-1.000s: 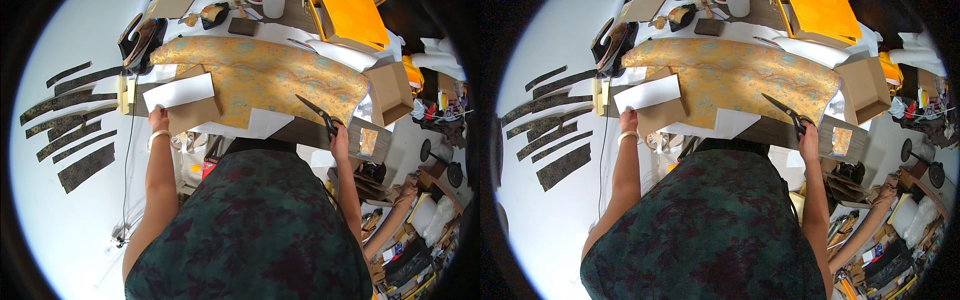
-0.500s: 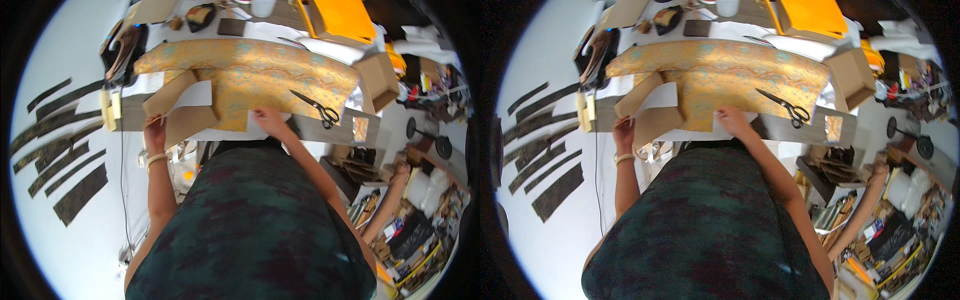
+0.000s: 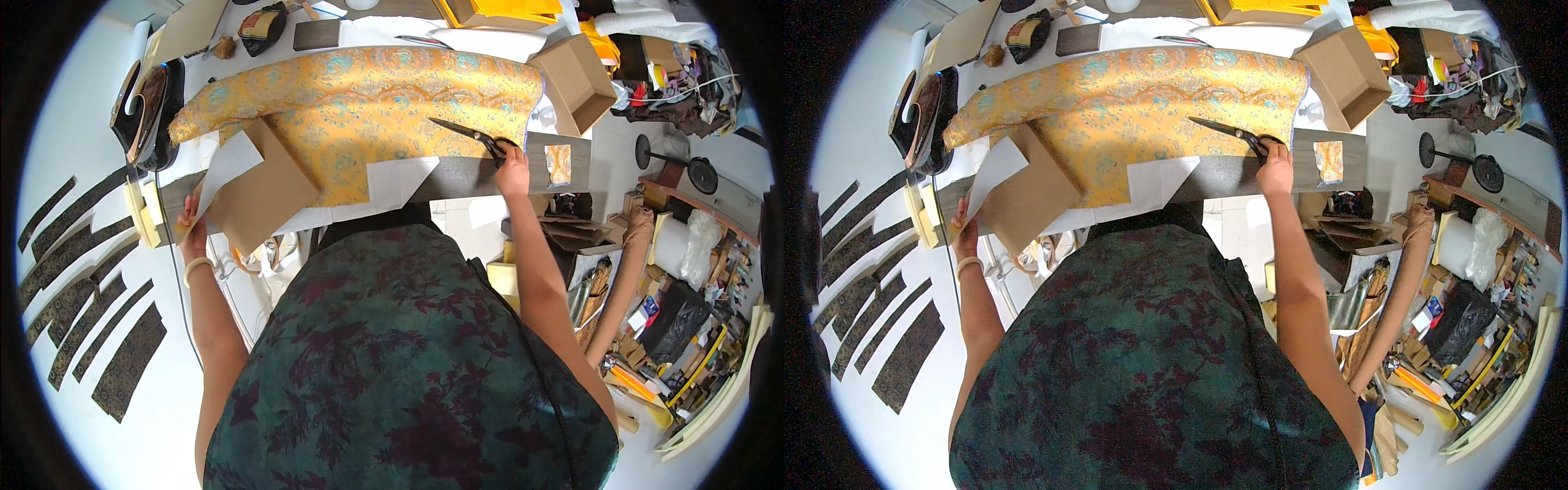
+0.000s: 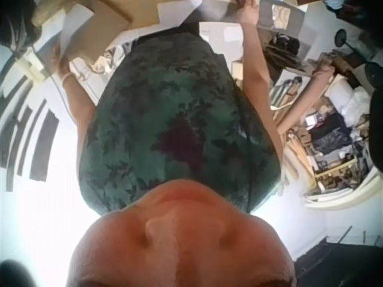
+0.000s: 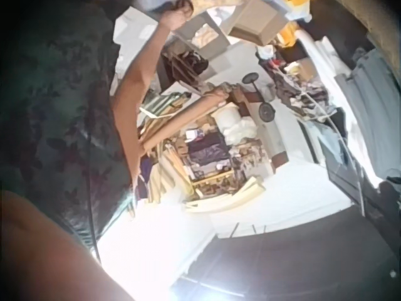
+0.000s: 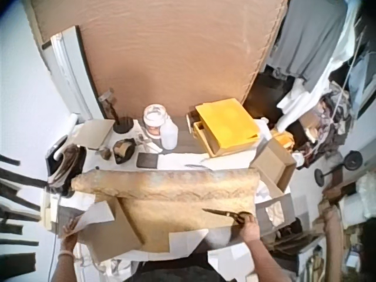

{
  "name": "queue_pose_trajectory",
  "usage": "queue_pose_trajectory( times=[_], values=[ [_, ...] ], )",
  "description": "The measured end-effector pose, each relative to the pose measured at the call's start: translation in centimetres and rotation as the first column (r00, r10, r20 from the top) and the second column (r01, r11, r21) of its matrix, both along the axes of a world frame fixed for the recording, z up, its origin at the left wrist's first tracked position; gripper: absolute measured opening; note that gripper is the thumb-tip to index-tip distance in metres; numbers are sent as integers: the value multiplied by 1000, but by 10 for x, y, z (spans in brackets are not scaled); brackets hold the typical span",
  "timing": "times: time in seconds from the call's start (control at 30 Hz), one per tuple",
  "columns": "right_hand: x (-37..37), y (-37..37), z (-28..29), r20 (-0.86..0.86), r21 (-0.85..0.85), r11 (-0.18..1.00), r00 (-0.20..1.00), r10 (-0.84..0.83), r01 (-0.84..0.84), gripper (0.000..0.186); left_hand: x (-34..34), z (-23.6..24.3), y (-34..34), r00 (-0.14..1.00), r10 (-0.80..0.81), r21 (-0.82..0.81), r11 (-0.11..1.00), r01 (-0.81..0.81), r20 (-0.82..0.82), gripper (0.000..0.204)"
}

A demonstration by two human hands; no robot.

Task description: The person cuts a piece of patterned yellow fabric with scissors, then irons it on a worktable. They place a cardboard template on the fabric, trim the edges, and iron the fabric again. The person repeats cutting and ironing steps while handling the fabric and cardboard pieces.

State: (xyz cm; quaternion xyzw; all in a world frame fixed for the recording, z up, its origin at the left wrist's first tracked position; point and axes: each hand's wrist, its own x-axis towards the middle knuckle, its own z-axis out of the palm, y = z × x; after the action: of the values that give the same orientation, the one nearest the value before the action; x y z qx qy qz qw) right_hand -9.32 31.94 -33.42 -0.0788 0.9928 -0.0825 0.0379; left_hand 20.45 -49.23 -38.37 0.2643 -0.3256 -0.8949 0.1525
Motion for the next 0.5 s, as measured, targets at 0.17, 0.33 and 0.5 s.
queue_pose_trajectory(
  times=[0.17,0.33,0.5],
  values=[
    [-10,8,26,173,157,979,979,105,-132,53,-74,68,44,709,-218,-564,471,679,671,22],
    [-12,19,31,246,22,979,951,189,-200,54,-90,91,84,486,-136,-496,-405,768,863,19],
    [52,7,63,266,-354,935,955,130,-28,52,-94,119,140,548,283,-327,-561,760,787,28]
  ],
)
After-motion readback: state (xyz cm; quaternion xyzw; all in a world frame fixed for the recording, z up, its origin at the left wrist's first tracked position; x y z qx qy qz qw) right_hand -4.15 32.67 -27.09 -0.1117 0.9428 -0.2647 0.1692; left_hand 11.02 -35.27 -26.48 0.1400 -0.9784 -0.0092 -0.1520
